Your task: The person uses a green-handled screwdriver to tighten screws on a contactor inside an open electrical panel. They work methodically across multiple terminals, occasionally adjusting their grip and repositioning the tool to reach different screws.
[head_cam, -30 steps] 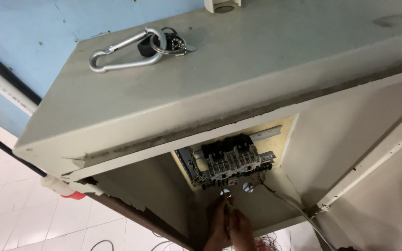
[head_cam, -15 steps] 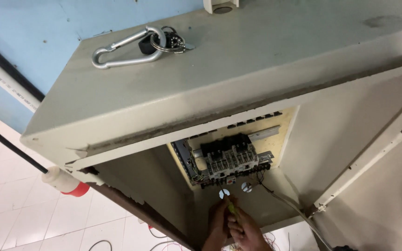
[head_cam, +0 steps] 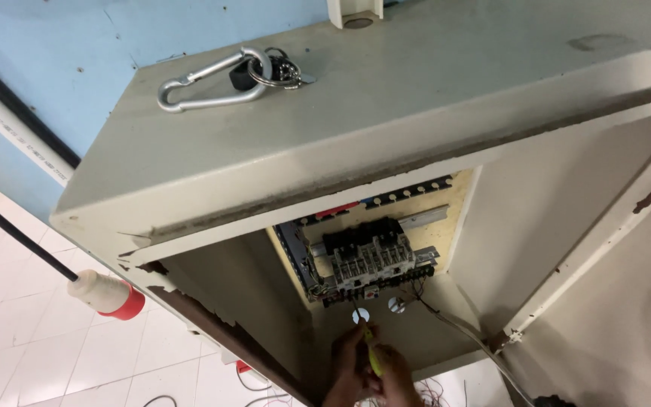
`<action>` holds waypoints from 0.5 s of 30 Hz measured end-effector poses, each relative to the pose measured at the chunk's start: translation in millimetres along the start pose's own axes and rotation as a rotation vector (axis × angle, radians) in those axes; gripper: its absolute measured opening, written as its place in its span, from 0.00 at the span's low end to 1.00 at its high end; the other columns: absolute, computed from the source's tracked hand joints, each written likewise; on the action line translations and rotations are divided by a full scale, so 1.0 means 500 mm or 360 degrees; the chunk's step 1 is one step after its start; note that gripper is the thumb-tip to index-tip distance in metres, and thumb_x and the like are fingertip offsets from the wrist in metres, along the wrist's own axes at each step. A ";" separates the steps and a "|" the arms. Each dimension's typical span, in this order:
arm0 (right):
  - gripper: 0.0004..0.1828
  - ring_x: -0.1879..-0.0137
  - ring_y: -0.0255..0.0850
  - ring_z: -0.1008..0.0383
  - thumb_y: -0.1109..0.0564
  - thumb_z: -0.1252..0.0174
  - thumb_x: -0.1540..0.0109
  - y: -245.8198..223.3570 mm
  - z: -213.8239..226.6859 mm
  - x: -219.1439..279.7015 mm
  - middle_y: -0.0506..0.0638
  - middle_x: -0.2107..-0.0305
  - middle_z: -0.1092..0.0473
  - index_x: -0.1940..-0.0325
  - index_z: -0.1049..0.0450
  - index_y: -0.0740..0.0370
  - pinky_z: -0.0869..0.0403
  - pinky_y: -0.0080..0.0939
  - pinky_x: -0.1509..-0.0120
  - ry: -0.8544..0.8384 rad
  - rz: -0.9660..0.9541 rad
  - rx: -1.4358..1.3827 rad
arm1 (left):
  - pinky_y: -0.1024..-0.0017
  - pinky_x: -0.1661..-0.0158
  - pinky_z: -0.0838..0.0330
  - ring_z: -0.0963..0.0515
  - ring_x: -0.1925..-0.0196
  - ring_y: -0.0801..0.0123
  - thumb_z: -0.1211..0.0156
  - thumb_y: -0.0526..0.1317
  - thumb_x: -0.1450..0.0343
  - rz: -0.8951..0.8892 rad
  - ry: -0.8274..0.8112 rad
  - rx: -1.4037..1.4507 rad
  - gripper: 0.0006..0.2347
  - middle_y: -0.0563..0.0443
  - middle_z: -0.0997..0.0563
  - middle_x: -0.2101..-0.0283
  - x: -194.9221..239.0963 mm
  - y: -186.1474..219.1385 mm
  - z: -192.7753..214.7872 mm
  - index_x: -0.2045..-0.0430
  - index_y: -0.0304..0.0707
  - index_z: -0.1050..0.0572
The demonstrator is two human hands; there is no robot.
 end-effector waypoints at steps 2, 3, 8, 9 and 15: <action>0.27 0.46 0.65 0.22 0.32 0.49 0.38 -0.071 -0.047 0.076 0.61 0.56 0.20 0.43 0.34 0.48 0.26 0.57 0.46 0.0981 0.0981 0.2227 | 0.70 0.83 0.40 0.29 0.87 0.61 0.36 0.44 0.26 0.0187 -0.0032 0.0127 0.15 0.42 0.26 0.85 0.044 0.007 -0.022 0.72 0.24 0.17; 0.27 0.46 0.65 0.22 0.32 0.49 0.38 -0.077 -0.053 0.065 0.61 0.56 0.20 0.43 0.34 0.48 0.26 0.57 0.46 0.0980 0.0987 0.2229 | 0.70 0.83 0.40 0.29 0.87 0.61 0.36 0.44 0.26 0.0184 -0.0036 0.0130 0.15 0.42 0.26 0.85 0.048 0.012 -0.021 0.72 0.24 0.17; 0.21 0.87 0.29 0.59 0.40 0.51 0.30 -0.023 0.038 -0.041 0.41 0.87 0.48 0.71 0.35 0.55 0.54 0.31 0.90 -0.0491 -0.0248 -0.0325 | 0.72 0.74 0.40 0.28 0.75 0.67 0.42 0.41 0.24 0.0107 -0.0328 0.0012 0.10 0.48 0.25 0.76 -0.001 -0.030 -0.002 0.66 0.32 0.17; 0.21 0.87 0.29 0.59 0.40 0.51 0.30 -0.015 0.000 -0.019 0.41 0.87 0.48 0.71 0.35 0.55 0.54 0.31 0.90 -0.0493 -0.0251 -0.0323 | 0.72 0.74 0.40 0.28 0.75 0.67 0.42 0.41 0.24 0.0103 -0.0326 0.0014 0.10 0.48 0.25 0.76 0.000 -0.021 -0.004 0.66 0.32 0.17; 0.22 0.50 0.62 0.21 0.37 0.47 0.37 -0.080 -0.057 0.074 0.58 0.57 0.20 0.48 0.28 0.52 0.25 0.54 0.51 0.0943 0.1260 0.2336 | 0.73 0.75 0.36 0.26 0.79 0.65 0.34 0.36 0.30 0.0141 -0.0288 0.0352 0.06 0.48 0.26 0.82 -0.042 -0.054 0.008 0.73 0.29 0.18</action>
Point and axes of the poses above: each hand's wrist, its own x-axis away from the middle knuckle, its own z-axis out of the back of the hand, y = z × x, the point moved 6 cm from there along -x, towards the middle knuckle
